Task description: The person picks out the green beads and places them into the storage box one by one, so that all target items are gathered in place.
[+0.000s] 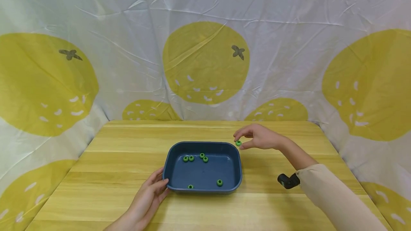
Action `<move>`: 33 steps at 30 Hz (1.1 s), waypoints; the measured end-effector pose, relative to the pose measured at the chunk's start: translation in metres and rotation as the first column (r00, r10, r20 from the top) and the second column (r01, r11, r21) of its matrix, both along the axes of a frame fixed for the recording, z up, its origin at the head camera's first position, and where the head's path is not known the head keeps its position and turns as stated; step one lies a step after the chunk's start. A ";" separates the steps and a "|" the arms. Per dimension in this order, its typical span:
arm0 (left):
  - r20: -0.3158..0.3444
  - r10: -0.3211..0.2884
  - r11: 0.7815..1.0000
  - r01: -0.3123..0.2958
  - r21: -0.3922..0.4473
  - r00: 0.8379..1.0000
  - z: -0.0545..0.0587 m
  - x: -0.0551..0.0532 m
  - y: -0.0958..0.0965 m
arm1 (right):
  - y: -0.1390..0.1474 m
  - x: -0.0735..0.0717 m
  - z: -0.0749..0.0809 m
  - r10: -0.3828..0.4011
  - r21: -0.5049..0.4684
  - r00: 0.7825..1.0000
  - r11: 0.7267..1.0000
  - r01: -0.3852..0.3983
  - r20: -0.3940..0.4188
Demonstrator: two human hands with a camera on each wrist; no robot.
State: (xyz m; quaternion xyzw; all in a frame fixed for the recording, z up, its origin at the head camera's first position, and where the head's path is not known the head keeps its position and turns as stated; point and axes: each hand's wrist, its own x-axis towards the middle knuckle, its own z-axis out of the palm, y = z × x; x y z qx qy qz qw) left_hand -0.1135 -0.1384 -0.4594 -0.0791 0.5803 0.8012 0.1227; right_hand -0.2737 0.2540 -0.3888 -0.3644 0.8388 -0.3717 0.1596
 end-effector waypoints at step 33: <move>0.007 0.032 0.999 -0.032 -0.024 0.999 0.000 0.000 0.003 | -0.109 -0.013 -0.006 0.214 -0.033 0.973 0.976 -0.217 -0.089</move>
